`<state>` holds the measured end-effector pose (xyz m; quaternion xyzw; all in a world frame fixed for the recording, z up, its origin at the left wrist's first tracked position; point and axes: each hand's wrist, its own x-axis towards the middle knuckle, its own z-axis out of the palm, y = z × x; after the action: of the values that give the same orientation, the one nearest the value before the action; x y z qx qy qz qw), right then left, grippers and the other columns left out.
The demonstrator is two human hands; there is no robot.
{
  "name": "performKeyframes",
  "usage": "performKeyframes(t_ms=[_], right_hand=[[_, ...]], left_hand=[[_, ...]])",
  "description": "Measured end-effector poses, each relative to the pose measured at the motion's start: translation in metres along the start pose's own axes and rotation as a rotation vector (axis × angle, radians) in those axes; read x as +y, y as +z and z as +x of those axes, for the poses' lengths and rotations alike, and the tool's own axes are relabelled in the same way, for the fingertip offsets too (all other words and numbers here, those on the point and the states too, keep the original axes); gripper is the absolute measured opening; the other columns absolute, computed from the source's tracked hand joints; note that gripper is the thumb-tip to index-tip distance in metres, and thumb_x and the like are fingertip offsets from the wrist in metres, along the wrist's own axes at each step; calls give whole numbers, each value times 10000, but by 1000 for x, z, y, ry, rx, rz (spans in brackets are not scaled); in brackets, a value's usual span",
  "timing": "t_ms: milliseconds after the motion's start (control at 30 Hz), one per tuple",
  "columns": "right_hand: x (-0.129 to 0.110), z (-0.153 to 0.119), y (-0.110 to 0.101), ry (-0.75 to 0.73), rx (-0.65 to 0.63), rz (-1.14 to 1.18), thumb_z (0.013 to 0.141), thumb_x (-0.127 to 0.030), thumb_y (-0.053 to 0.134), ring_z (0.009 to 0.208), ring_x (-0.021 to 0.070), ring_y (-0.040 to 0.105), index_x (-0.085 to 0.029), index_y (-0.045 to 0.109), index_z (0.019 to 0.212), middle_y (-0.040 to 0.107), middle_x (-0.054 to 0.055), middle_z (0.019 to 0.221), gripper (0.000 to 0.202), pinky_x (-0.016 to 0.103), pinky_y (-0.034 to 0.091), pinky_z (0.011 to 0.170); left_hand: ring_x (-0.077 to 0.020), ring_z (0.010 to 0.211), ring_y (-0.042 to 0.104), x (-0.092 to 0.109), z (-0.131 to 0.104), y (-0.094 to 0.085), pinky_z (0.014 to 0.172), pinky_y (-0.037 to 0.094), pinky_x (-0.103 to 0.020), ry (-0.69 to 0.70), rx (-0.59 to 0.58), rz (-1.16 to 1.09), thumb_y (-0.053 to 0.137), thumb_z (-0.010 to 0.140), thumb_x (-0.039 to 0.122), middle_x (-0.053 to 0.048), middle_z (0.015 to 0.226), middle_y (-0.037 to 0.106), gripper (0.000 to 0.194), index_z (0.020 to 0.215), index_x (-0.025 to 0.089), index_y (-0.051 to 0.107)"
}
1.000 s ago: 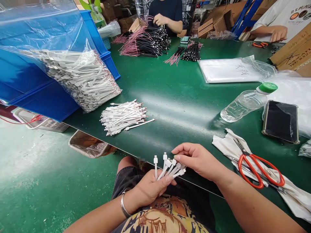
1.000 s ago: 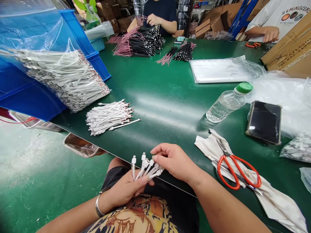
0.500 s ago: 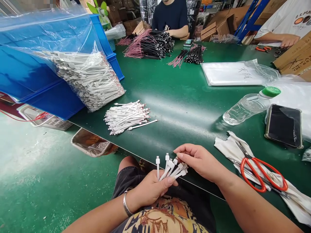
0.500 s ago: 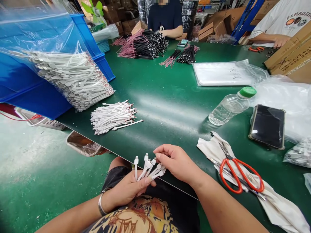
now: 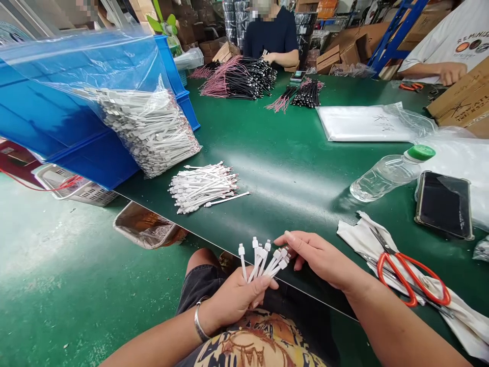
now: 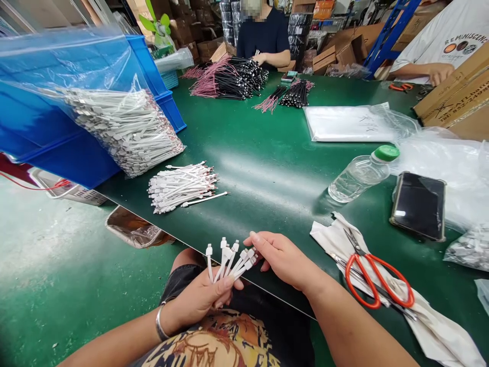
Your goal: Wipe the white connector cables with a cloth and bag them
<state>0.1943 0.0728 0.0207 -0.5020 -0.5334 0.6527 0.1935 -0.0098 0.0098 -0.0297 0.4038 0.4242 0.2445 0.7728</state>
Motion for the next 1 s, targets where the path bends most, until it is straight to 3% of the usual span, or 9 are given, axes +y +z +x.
performKeyframes(t_ms=[433,600,700,800,933,1000], right_hand=[[3,1,2,-17,-15,73,873,-540,394,697,132,570,-157,648,1005,598,28,739,478,237,455,559],[5,3,3,6,23,86,867,-563,382,750,159,608,-152,627,996,666,70,822,496,254,449,583],[7,5,6,28,52,74,862,-577,375,765,175,620,-143,615,982,688,96,858,510,268,447,598],[3,6,13,13,68,19,857,-575,388,785,181,617,-148,610,984,690,96,881,498,275,450,620],[-13,6,26,-52,-5,-192,861,-560,382,817,196,614,-178,618,1000,687,67,885,470,287,464,648],[-23,10,31,-128,6,-354,855,-537,409,862,209,608,-199,625,1012,681,56,926,431,312,470,729]], left_hand=[[-58,438,333,-3,1,-3,454,237,-205,-14,14,-16,533,801,524,62,469,397,421,868,120,631],[-43,385,262,-1,-2,0,481,309,-212,14,-29,-252,617,741,514,103,429,326,365,746,165,512],[-40,396,263,9,-6,3,515,353,-215,126,99,-386,594,767,504,99,465,333,377,681,184,415],[-62,457,400,26,-7,5,509,349,-208,223,291,-400,512,829,490,42,539,450,363,683,164,450],[-118,612,554,54,3,-2,536,379,-214,219,522,-605,512,848,406,-37,696,583,260,814,148,511],[-141,706,585,68,11,-10,610,415,-239,232,563,-728,528,841,344,-64,801,606,195,851,149,512]])
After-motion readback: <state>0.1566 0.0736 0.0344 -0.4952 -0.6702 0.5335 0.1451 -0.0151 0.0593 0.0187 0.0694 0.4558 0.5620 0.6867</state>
